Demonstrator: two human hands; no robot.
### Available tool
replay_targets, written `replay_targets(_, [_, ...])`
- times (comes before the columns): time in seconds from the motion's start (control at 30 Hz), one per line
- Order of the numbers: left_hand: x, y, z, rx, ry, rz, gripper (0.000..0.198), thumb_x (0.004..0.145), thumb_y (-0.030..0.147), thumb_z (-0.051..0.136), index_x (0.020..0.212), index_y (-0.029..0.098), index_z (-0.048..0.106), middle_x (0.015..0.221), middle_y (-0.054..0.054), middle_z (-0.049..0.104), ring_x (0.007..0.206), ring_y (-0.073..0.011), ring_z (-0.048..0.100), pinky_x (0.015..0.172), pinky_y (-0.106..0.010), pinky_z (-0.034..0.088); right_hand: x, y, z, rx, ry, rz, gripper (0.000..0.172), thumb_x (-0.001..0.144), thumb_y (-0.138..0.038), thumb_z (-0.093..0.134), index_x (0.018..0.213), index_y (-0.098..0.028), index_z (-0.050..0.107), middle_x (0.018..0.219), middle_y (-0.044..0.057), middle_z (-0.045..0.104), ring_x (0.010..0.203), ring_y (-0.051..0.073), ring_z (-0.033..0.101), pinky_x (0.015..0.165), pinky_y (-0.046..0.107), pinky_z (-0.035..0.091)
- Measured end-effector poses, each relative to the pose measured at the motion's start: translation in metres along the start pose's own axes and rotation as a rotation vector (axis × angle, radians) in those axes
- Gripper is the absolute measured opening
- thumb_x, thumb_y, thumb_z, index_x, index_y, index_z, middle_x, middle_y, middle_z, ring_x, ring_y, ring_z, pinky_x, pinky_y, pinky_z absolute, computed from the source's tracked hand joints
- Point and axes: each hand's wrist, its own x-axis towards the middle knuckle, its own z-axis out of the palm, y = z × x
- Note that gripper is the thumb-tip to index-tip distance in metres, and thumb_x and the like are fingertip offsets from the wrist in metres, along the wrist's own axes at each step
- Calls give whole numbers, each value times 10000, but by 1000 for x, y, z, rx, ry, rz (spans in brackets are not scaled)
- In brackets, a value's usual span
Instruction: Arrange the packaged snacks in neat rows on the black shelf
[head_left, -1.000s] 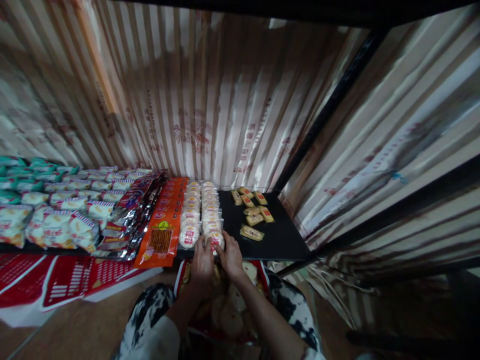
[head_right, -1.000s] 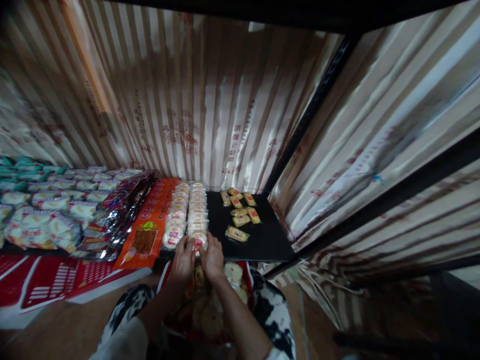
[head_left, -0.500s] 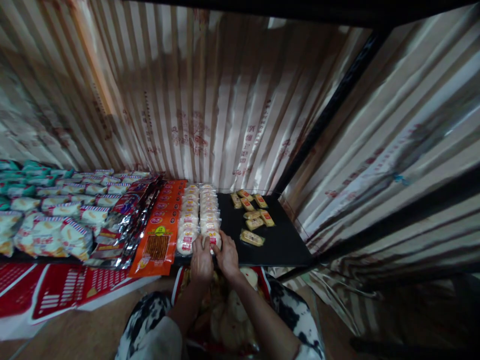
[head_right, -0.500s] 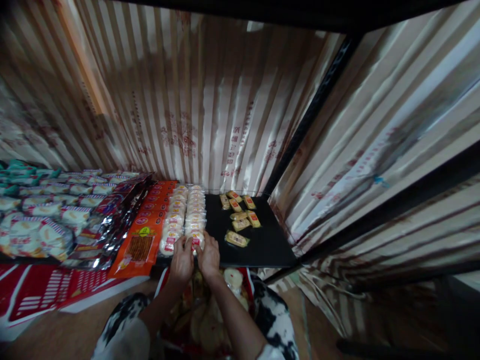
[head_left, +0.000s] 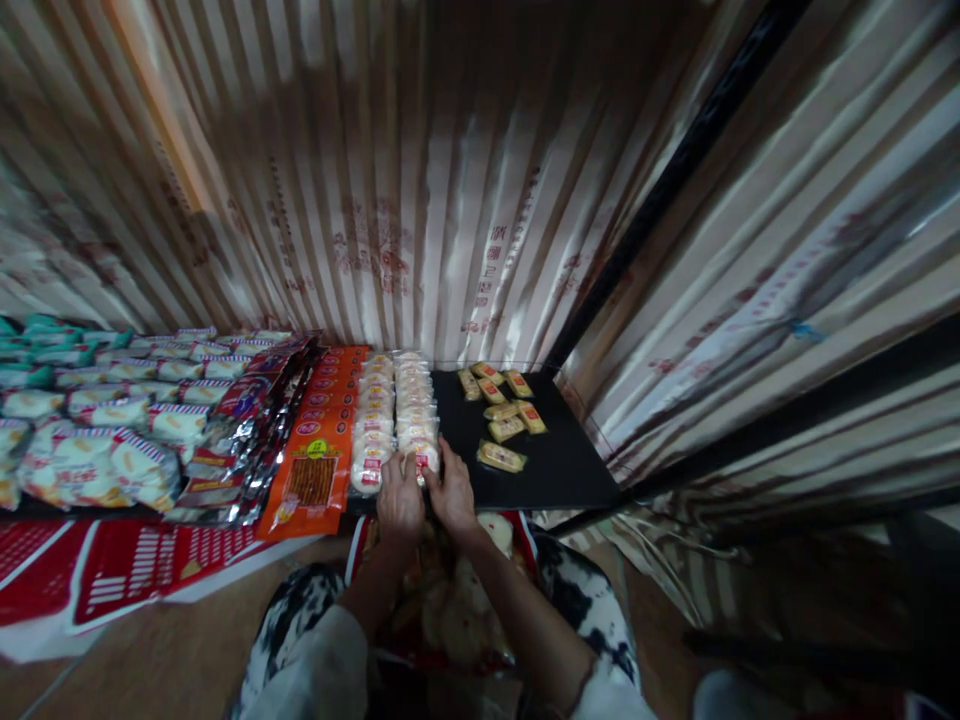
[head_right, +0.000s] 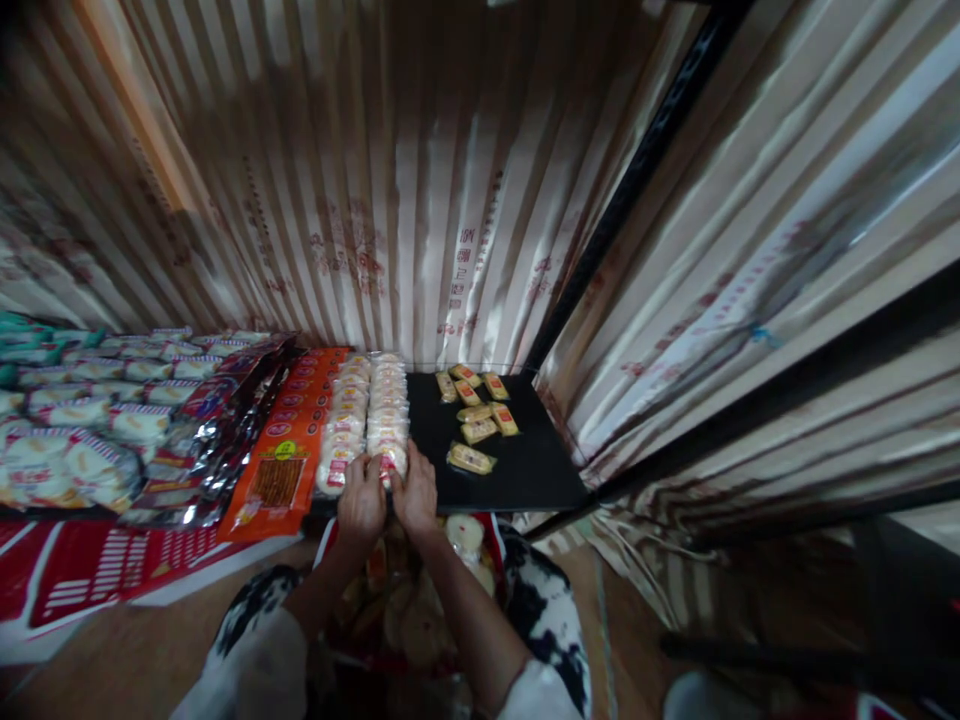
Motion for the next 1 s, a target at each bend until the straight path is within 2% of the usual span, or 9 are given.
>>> replay_targets(0.13, [-11, -4, -3, 2, 21, 54, 447, 846, 153, 359, 1271, 77, 473, 1231, -199, 478, 1137, -300, 424, 968, -425, 371, -29, 7, -8, 54, 70, -54, 439, 853, -278, 403, 1265, -145, 479, 1258, 122, 527, 1159, 227, 457, 976, 374, 375])
replay_targets(0.27, [-36, -4, -1, -109, 30, 168, 429, 846, 132, 330, 1236, 103, 506, 1208, -168, 510, 1137, -265, 436, 979, -399, 369, -74, 28, -23, 43, 118, -36, 313, 855, -230, 370, 1068, -151, 584, 1090, 115, 607, 1056, 206, 517, 952, 357, 397])
replay_targets(0.33, [-53, 0, 1, -165, -67, 259, 394, 843, 133, 335, 1171, 132, 554, 1145, -140, 554, 1090, -240, 471, 959, -378, 391, -94, 44, -30, -5, 84, 12, 280, 858, -225, 357, 967, -171, 609, 982, 96, 633, 980, 201, 547, 927, 343, 410])
replay_targets(0.43, [-79, 9, 5, -161, -331, 298, 336, 819, 122, 366, 1046, 156, 610, 1091, -109, 585, 1033, -214, 506, 913, -351, 426, -110, 70, -39, -151, 15, 182, 283, 843, -216, 375, 981, -168, 616, 989, 100, 633, 983, 218, 552, 919, 338, 408])
replay_targets(0.53, [-99, 19, 11, -115, -557, 201, 334, 795, 96, 381, 1023, 156, 617, 1141, -97, 580, 1082, -202, 505, 939, -336, 416, -106, 90, -47, -264, -82, 391, 367, 808, -155, 400, 1126, -114, 577, 1117, 133, 611, 1083, 223, 530, 953, 301, 376])
replay_targets(0.63, [-112, 25, 16, -117, -688, 165, 393, 773, 66, 375, 1081, 140, 607, 1242, -108, 540, 1155, -206, 484, 993, -325, 384, -92, 100, -52, -290, -168, 532, 415, 812, -135, 388, 1200, -92, 530, 1174, 146, 602, 1105, 207, 541, 949, 262, 366])
replay_targets(0.8, [-115, 28, 22, -145, -748, 138, 467, 716, 19, 367, 1097, 149, 605, 1276, -104, 515, 1149, -193, 506, 1000, -312, 391, -73, 106, -55, -276, -256, 632, 395, 848, -209, 390, 1216, -118, 501, 1100, 135, 651, 1032, 205, 602, 856, 258, 414])
replay_targets(1.0, [-110, 32, 35, -143, -729, 102, 429, 740, 38, 360, 1076, 123, 613, 1321, -141, 474, 1187, -217, 484, 995, -347, 398, -68, 117, -48, -266, -225, 686, 442, 796, -249, 511, 1211, -101, 494, 1070, 191, 646, 995, 251, 621, 786, 297, 442])
